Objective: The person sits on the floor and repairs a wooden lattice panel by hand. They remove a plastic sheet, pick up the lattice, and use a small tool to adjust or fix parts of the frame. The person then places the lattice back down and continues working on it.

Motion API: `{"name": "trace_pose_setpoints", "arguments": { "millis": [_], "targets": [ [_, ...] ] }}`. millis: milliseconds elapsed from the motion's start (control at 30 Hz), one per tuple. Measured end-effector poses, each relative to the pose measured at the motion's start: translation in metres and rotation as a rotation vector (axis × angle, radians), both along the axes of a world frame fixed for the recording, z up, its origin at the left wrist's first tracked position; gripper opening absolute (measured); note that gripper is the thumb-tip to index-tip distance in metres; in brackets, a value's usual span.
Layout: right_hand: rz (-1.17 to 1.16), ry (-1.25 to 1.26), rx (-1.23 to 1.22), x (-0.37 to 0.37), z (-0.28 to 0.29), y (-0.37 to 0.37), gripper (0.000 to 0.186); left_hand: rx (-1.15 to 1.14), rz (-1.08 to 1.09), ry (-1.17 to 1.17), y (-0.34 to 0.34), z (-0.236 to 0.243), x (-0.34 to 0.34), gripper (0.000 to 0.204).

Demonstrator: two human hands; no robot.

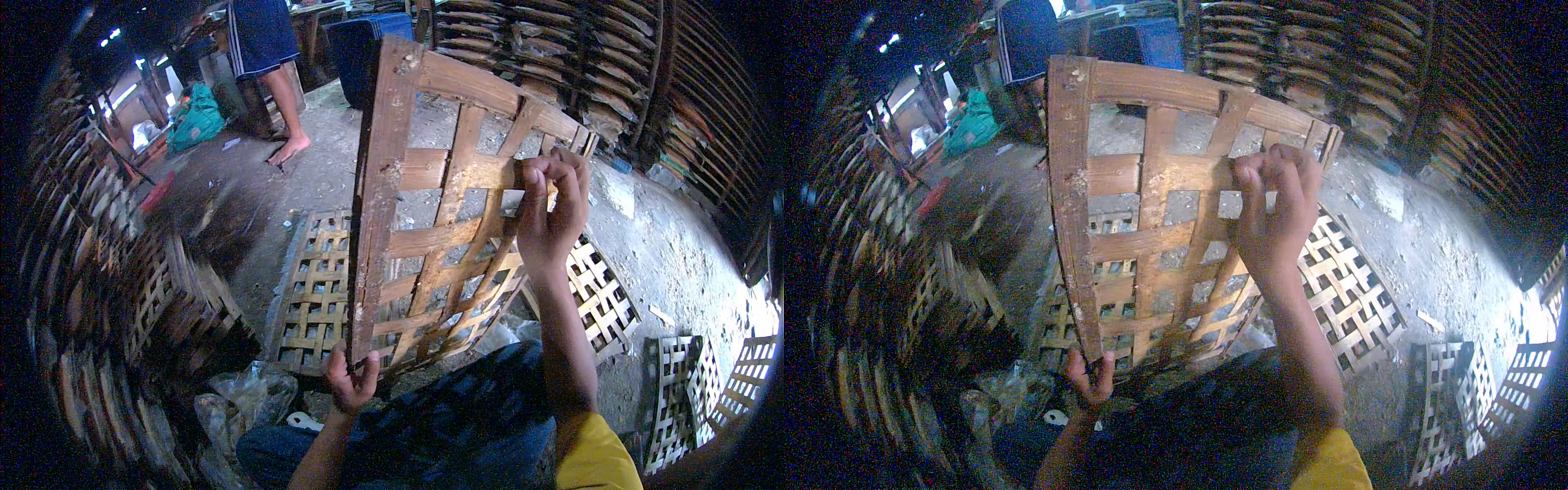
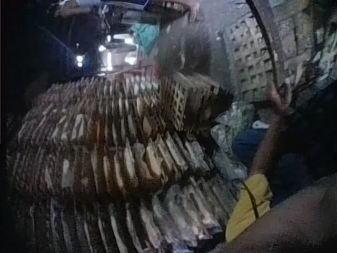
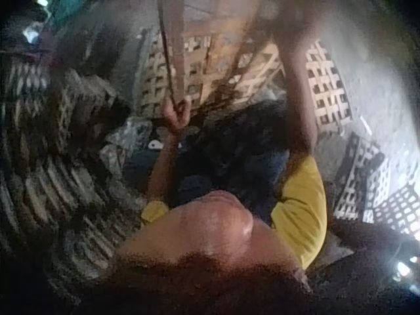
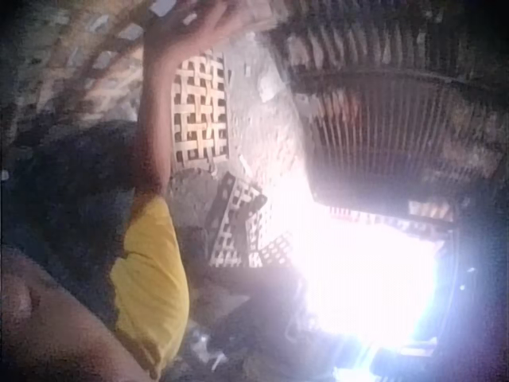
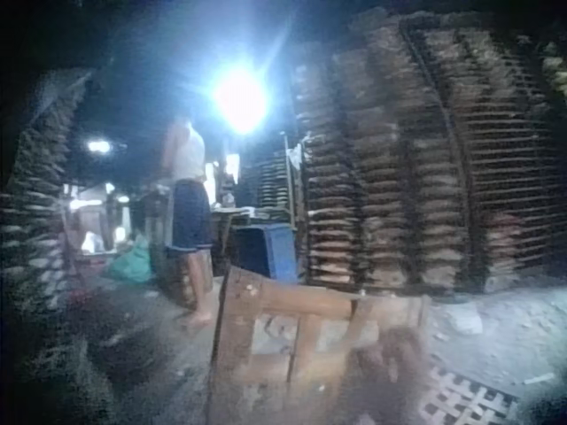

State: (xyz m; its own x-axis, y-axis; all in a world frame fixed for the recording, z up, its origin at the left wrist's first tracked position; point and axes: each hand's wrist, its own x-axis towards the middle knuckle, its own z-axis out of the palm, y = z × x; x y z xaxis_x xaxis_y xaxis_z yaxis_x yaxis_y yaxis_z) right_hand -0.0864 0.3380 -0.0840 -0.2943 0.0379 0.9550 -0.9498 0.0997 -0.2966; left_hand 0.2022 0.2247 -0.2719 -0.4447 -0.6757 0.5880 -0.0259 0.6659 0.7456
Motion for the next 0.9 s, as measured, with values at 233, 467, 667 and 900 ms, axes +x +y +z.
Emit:
{"name": "trace_pose_setpoints", "arguments": {
  "millis": [233, 467, 667, 900],
  "targets": [
    [0.059, 0.037, 0.058, 0.021, 0.005, 0.0, 0.01, -0.127, 0.062, -0.052, 0.0, 0.003, -0.002, 0.03],
    [0.092, 0.006, -0.023, 0.004, -0.001, -0.002, 0.008, -0.044, 0.09, -0.02, -0.002, -0.003, -0.002, 0.033],
    [0.087, -0.323, -0.086, -0.052, -0.021, 0.01, 0.023, -0.077, 0.149, 0.031, -0.004, -0.013, -0.006, 0.031],
    [0.047, -0.125, 0.06, -0.041, -0.018, 0.011, 0.016, -0.092, 0.18, 0.064, -0.007, -0.017, -0.006, 0.028]
  ]
}}
